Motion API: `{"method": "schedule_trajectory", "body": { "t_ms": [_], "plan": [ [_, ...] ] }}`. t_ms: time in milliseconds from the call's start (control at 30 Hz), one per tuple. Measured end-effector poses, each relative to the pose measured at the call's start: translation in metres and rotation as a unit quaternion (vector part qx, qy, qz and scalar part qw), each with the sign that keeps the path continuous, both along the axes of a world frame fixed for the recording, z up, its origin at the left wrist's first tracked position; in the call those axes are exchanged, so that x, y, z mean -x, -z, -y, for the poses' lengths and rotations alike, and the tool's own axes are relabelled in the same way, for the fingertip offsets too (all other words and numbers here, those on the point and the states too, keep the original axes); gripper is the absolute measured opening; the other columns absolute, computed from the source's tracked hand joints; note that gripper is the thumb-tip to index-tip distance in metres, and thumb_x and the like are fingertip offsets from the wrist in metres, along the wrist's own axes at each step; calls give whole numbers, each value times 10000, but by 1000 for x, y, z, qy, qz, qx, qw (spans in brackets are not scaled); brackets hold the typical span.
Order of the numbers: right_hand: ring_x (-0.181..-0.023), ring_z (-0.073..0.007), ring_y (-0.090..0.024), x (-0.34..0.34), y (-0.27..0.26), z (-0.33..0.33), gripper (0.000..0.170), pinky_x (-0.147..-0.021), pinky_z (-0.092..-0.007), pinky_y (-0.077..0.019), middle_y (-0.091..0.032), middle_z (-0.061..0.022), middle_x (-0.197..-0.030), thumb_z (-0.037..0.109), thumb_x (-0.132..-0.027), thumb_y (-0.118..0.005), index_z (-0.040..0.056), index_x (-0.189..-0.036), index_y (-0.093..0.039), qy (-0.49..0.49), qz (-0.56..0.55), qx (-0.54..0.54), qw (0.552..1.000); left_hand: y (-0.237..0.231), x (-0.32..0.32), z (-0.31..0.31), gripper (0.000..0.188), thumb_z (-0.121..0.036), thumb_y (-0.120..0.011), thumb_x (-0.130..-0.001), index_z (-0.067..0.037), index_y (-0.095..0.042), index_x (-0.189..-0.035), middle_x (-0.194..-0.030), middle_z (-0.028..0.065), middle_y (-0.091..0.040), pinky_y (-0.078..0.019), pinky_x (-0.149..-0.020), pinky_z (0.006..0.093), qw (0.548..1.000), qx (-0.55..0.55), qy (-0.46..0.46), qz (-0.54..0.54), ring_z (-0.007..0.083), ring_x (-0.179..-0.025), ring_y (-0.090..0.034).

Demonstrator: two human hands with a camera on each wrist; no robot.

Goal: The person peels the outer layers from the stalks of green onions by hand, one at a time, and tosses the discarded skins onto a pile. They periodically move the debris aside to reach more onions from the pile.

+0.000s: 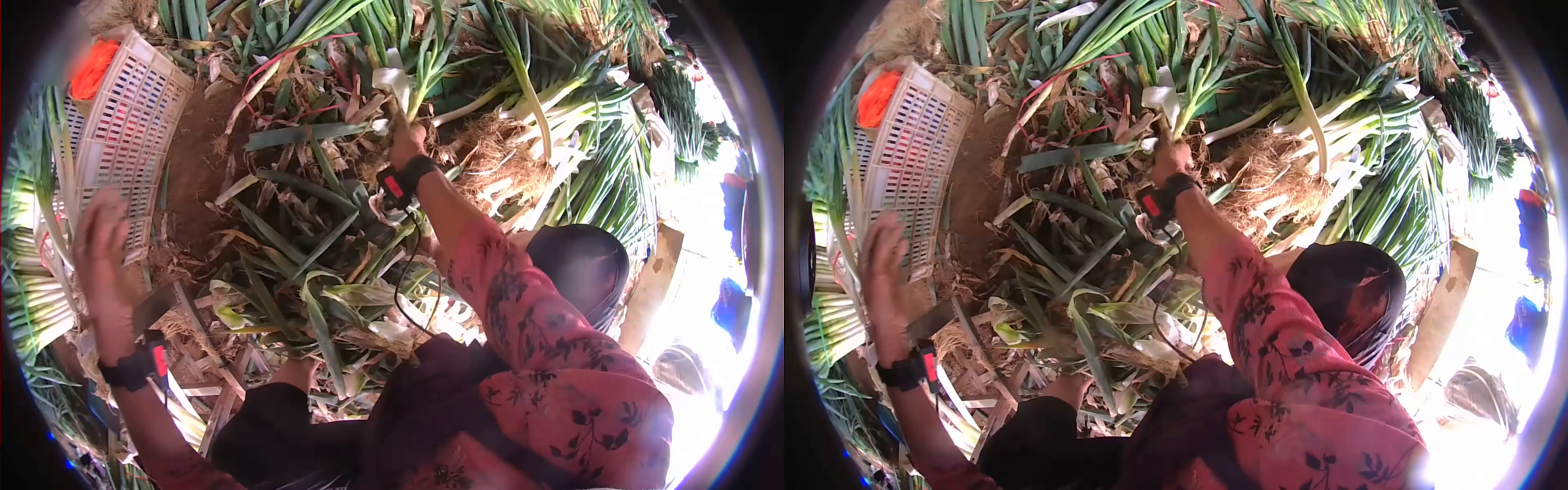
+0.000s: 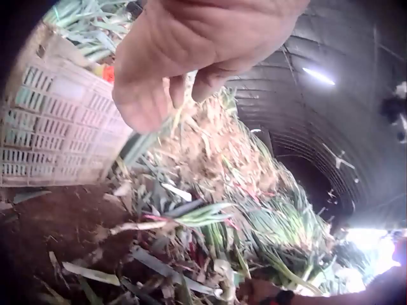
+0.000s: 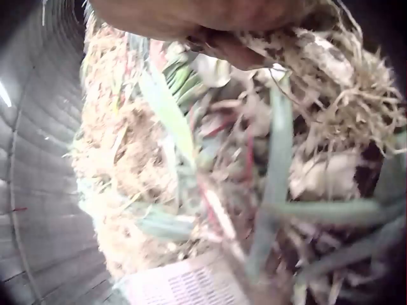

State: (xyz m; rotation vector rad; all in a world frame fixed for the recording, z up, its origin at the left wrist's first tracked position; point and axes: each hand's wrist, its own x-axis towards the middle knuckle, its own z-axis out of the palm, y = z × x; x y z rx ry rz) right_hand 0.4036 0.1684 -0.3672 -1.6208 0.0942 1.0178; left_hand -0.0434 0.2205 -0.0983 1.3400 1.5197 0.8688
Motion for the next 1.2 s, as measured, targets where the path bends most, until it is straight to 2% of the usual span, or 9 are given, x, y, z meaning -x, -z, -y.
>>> {"method": "schedule_trajectory", "body": {
  "t_ms": [233,533,633,700,800,833,933,1033,1200],
  "plan": [
    [-459,-42,-351,149,-158,64,235,-384,-227,-278,-378,54,-584,261,-975,-515,81,-848,-432,-161,95,-231,955,-17,-123,50,319,-220,-613,-910,31,-636,-1107,-1017,100,-674,-524,-836,288,976,8,189,107,185,-915,-661],
    [-631,-22,-388,204,-264,185,172,-525,-202,-336,-439,55,-691,211,-955,-577,55,-982,-509,-386,-30,-350,853,-82,-111,120,301,-186,-656,-890,-43,-620,-1152,-982,6,-674,-479,-658,228,987,-73,55,130,65,-839,-597],
    [-578,-88,-406,189,-288,192,132,-503,-279,-369,-451,-38,-664,120,-938,-580,18,-983,-509,-465,245,-360,771,-91,-93,154,302,-201,-646,-899,-54,-613,-1160,-990,17,-663,-462,-734,251,957,-187,-62,214,101,-877,-607],
    [-552,-349,-502,182,-292,203,207,-516,-405,-426,-534,-215,-682,133,-899,-602,-9,-944,-458,-529,336,-282,727,-111,-82,171,337,-206,-648,-901,-32,-587,-1183,-1043,41,-649,-466,-813,301,941,-133,-99,294,140,-932,-607],
    [-736,-300,-641,188,-251,231,344,-629,-373,-500,-641,-195,-879,177,-900,-598,-5,-1184,-530,-543,385,-362,653,-108,-74,199,290,-259,-636,-908,-27,-622,-1081,-949,39,-638,-468,-777,294,901,-107,-127,402,136,-859,-584],
    [-807,-231,-649,187,-284,230,362,-677,-363,-513,-640,-167,-959,173,-890,-610,-15,-1188,-527,-676,223,-244,658,-104,-71,209,254,-278,-631,-909,-37,-663,-984,-848,11,-634,-471,-692,278,895,-99,-140,411,108,-764,-572],
    [-901,-157,-597,202,-285,212,385,-813,-337,-481,-602,-88,-1079,310,-951,-532,26,-1210,-534,-613,-208,-283,708,-83,-77,227,236,-238,-636,-908,-30,-642,-1018,-960,48,-665,-501,-786,298,892,-113,-67,432,137,-866,-612],
    [-952,-147,-582,214,-308,199,395,-849,-309,-456,-599,-57,-1098,356,-978,-471,54,-1226,-530,-529,-299,-299,736,-85,-99,251,199,-196,-642,-905,-41,-646,-1031,-911,36,-683,-516,-779,291,847,-55,-95,520,118,-829,-625],
    [-976,-111,-544,208,-306,200,366,-834,-257,-433,-590,-43,-1074,285,-989,-458,36,-1253,-505,-619,142,-396,663,-81,-106,258,198,-191,-612,-926,-49,-635,-1063,-921,39,-676,-507,-761,273,823,-187,-112,525,110,-812,-623]
  ]
}}
